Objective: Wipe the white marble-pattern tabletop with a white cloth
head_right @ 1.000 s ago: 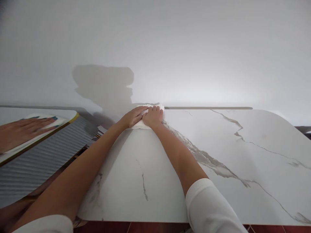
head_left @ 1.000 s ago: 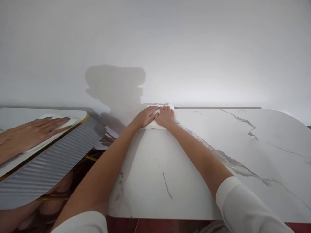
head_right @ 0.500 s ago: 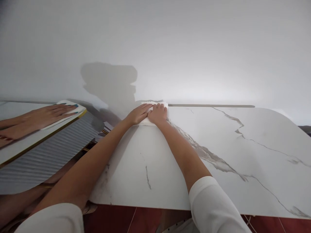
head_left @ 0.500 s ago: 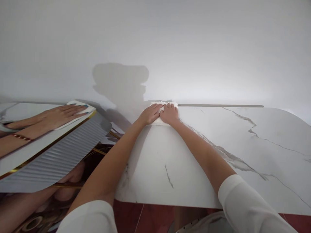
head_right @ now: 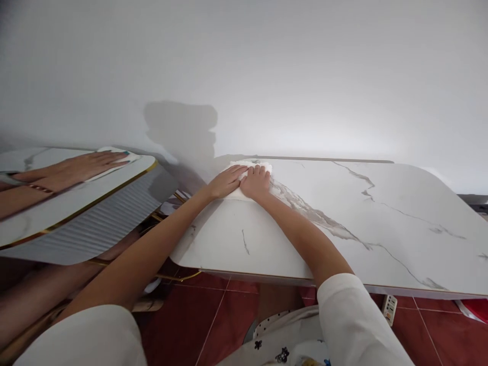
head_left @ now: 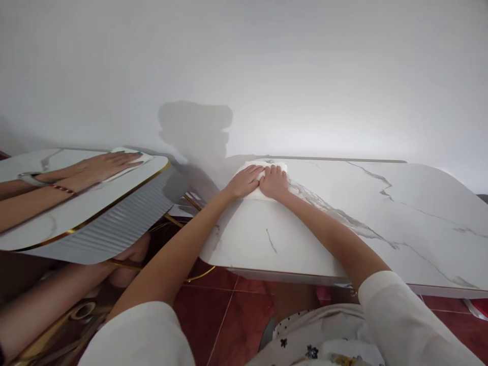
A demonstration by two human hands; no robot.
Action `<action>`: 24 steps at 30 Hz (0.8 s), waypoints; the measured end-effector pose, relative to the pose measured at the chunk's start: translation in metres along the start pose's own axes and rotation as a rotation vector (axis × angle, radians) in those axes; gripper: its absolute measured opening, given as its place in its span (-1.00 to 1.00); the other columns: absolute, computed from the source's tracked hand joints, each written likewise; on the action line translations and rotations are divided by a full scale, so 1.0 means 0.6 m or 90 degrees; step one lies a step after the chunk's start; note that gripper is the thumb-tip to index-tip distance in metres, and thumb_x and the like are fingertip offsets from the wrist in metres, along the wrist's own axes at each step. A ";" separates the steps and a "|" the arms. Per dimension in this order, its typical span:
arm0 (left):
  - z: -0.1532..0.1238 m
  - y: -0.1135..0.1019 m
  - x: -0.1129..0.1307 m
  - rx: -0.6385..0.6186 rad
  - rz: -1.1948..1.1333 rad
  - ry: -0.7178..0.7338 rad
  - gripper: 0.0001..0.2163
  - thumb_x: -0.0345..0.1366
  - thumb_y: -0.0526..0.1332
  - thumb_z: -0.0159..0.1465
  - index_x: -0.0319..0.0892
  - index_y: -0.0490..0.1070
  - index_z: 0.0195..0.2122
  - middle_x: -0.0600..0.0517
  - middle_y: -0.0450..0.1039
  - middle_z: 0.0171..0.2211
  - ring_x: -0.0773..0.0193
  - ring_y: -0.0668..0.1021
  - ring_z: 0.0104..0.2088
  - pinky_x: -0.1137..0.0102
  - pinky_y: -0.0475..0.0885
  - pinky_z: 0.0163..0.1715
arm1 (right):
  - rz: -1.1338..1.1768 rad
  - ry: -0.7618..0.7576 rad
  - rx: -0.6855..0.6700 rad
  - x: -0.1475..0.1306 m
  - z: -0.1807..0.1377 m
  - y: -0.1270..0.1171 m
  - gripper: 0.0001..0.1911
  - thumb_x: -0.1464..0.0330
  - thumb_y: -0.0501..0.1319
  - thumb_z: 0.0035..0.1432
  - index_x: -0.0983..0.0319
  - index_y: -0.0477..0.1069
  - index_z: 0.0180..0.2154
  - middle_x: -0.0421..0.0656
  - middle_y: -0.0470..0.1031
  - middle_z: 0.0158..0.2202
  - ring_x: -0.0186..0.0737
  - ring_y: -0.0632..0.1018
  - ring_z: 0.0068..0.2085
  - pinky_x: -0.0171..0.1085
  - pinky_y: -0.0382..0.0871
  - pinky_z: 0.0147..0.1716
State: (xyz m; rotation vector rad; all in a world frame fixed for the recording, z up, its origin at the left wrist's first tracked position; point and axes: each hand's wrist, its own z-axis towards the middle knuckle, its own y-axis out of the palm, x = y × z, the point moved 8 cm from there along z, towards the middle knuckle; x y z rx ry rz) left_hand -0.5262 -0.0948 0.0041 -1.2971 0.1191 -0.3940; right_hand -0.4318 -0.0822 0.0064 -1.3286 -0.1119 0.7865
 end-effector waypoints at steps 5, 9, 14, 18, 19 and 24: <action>-0.048 -0.002 0.023 -0.011 0.000 -0.012 -0.47 -0.21 -0.10 0.33 -0.23 0.16 0.30 -0.13 0.21 0.31 0.02 0.21 0.33 0.06 0.11 0.34 | -0.034 -0.011 -0.017 -0.021 -0.046 0.000 -0.41 0.32 -0.12 0.36 0.49 0.12 0.31 0.17 0.13 0.36 0.15 0.12 0.37 0.10 -0.01 0.30; -0.089 -0.009 0.049 -0.002 -0.003 0.010 -0.45 -0.12 -0.14 0.36 -0.25 0.14 0.32 -0.14 0.18 0.33 0.00 0.18 0.35 0.04 0.07 0.35 | -0.030 -0.030 -0.045 -0.042 -0.081 0.000 -0.39 0.34 -0.12 0.35 0.54 0.09 0.32 0.18 0.02 0.40 0.12 0.01 0.42 0.10 -0.08 0.33; -0.131 -0.018 0.073 0.003 0.002 0.005 -0.44 -0.11 -0.13 0.35 -0.24 0.15 0.32 -0.15 0.18 0.33 0.00 0.20 0.34 0.03 0.08 0.35 | -0.024 -0.057 -0.050 -0.071 -0.128 -0.011 -0.38 0.37 -0.13 0.34 0.64 0.08 0.30 0.23 -0.01 0.40 0.08 0.00 0.42 0.03 -0.11 0.35; -0.160 -0.023 0.084 0.001 0.018 -0.015 -0.45 -0.13 -0.12 0.35 -0.24 0.15 0.31 -0.15 0.19 0.32 0.02 0.21 0.33 0.04 0.09 0.35 | -0.007 -0.055 -0.012 -0.086 -0.164 -0.025 -0.39 0.37 -0.10 0.34 0.66 0.12 0.28 0.29 0.10 0.36 0.14 0.12 0.38 0.02 -0.03 0.32; -0.167 -0.023 0.085 -0.003 0.024 -0.021 -0.45 -0.12 -0.12 0.35 -0.24 0.15 0.31 -0.15 0.19 0.32 0.01 0.22 0.33 0.04 0.09 0.34 | -0.006 -0.055 -0.007 -0.090 -0.172 -0.027 -0.39 0.36 -0.09 0.33 0.66 0.13 0.28 0.30 0.12 0.34 0.17 0.15 0.37 0.02 -0.01 0.31; -0.207 -0.031 0.088 -0.013 0.040 -0.044 -0.38 -0.04 -0.09 0.33 -0.31 0.09 0.33 -0.22 0.13 0.35 -0.04 0.20 0.33 0.02 0.10 0.32 | -0.017 -0.055 -0.031 -0.110 -0.198 -0.021 -0.37 0.35 -0.05 0.33 0.68 0.10 0.28 0.33 0.11 0.34 0.28 0.15 0.36 0.05 0.02 0.29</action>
